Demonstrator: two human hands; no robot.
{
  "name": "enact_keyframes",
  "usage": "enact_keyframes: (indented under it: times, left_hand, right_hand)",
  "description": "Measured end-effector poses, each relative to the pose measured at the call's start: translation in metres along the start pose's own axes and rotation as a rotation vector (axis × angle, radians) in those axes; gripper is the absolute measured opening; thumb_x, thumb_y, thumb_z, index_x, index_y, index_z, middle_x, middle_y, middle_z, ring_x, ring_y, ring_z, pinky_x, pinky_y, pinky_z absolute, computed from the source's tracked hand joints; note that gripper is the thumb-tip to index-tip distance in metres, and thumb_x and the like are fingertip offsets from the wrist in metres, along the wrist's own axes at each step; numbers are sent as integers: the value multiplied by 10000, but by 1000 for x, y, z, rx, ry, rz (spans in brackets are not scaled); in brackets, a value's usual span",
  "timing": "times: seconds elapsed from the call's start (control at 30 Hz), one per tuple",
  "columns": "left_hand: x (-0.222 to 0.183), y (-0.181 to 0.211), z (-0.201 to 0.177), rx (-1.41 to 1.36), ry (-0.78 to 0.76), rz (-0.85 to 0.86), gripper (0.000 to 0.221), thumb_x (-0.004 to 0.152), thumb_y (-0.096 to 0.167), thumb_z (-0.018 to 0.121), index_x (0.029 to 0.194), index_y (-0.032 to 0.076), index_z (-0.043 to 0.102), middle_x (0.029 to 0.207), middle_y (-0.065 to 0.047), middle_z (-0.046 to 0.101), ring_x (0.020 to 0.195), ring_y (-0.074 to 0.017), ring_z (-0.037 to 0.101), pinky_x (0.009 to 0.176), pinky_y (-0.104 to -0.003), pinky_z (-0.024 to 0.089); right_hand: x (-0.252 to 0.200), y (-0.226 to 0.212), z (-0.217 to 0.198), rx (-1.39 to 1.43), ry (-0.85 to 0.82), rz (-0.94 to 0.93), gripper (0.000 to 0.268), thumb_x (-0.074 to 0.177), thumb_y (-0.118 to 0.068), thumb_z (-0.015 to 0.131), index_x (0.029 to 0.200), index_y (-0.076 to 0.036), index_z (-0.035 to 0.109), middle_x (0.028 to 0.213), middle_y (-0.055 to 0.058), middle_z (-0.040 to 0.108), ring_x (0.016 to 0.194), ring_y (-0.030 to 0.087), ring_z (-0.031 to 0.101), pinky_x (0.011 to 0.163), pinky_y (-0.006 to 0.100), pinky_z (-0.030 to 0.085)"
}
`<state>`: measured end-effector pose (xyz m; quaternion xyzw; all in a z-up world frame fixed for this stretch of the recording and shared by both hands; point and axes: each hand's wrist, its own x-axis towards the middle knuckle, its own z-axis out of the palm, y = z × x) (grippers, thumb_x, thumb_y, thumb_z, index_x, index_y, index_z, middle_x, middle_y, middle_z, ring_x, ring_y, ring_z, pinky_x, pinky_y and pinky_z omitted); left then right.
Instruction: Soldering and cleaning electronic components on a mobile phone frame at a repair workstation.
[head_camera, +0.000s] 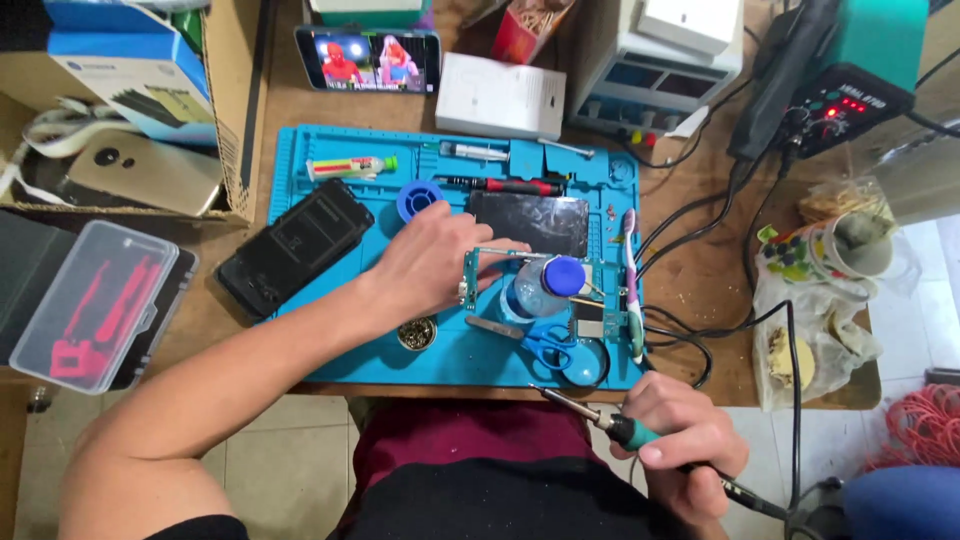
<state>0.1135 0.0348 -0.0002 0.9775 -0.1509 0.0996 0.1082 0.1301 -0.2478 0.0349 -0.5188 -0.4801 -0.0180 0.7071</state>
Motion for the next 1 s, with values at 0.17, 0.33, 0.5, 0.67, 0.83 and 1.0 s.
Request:
enact_keyframes:
  times: [0.17,0.33,0.5,0.67,0.83,1.0]
  left_hand:
    - [7,1,-1,-52,26,11,267,869,310,705,1098,187,645,797,-28,665,688,-239,622,635,-380,381]
    - [12,5,-8,-85,-1,-80,249,832,324,752,983,152,656,806,-58,700,687,-221,647,665,-368,423]
    - [4,2,-4,-97,8,-102,259,796,298,762,992,154,674,851,-40,701,738,-230,602,692,-396,398]
    - [-17,-4,-24,102,125,-34,204,753,227,710,928,146,645,800,-44,636,713,-221,539,596,-360,367]
    - [-50,2,-61,163,86,-144,255,805,384,737,922,177,644,925,-31,619,806,-189,548,636,-323,413]
    - [-94,9,-80,-135,351,-346,122,855,140,739,957,112,678,927,-21,696,824,-208,613,733,-355,461]
  right_hand:
    - [11,0,9,25,14,-84,324,1036,-349,391,863,-142,571,579,26,625,425,147,485,476,294,379]
    - [15,-4,6,66,-89,-54,323,1055,-323,396,908,-127,607,628,34,653,479,136,552,512,296,432]
    - [6,-6,12,59,-8,33,301,1042,-336,433,934,-146,640,620,25,653,493,121,501,519,290,409]
    - [14,-14,23,41,12,51,266,1029,-313,424,933,-149,611,639,39,653,497,130,538,531,289,424]
    - [20,-5,18,45,-30,-13,174,971,-283,455,943,-141,551,620,53,613,490,143,547,536,295,428]
    - [19,2,10,42,-165,-19,65,997,-258,474,1021,-204,499,688,24,658,493,158,592,531,285,496]
